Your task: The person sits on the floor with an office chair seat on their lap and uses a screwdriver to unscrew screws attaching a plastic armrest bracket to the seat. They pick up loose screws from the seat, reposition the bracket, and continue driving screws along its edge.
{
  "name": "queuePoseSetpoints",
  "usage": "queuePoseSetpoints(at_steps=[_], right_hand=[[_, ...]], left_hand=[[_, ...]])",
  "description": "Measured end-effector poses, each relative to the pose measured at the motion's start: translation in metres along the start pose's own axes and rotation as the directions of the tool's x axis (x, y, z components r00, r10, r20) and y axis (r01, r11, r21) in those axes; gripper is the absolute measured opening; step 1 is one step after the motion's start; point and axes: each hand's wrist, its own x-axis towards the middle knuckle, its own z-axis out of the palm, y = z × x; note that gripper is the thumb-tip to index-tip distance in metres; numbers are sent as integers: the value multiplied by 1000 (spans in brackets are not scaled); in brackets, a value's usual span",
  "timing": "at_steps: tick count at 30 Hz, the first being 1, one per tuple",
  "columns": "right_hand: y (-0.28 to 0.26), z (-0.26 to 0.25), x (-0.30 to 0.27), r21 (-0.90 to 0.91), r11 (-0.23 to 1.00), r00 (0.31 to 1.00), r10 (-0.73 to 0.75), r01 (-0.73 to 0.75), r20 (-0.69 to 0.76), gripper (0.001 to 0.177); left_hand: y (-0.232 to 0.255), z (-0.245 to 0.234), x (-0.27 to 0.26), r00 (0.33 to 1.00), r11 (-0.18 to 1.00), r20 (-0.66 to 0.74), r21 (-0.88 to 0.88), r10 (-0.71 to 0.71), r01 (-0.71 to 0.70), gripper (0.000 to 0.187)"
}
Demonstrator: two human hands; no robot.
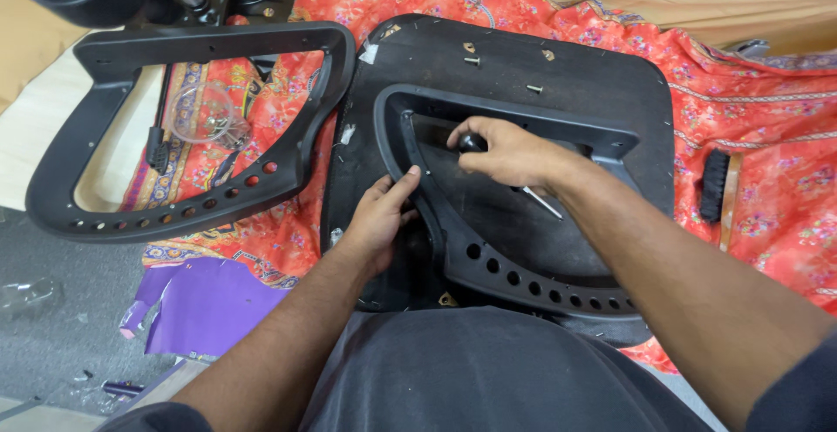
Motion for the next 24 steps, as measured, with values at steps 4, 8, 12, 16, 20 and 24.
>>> queuePoseSetpoints(at_steps=[4, 8, 12, 16, 20, 24], right_hand=[[-25, -35, -27, -128, 987, 984, -117, 99, -136, 35], [-46, -66, -59, -18, 962, 917, -266, 273, -297, 31], [-41, -59, -71, 309, 883, 855, -169, 353, -491, 31], [-21, -24, -66, 293, 722, 711, -377, 627, -593, 35], [-6, -5, -67, 327, 683, 676, -331, 653, -658, 38], [-5, 0, -62, 339, 664, 666, -324, 666, -672, 40]], left_hand=[[-1, 0, 5, 989, 991, -112, 78, -98, 107, 56], [-11, -4, 15, 990, 997, -123, -61, -62, 54, 38], [-20, -12, 27, 986, 979, -134, -188, -102, 76, 22], [-17, -18, 33, 986, 976, -74, -171, -149, 135, 19], [-11, -16, 31, 985, 976, -55, -153, -166, 156, 22], [-6, -10, 26, 986, 981, -48, -120, -158, 152, 27]])
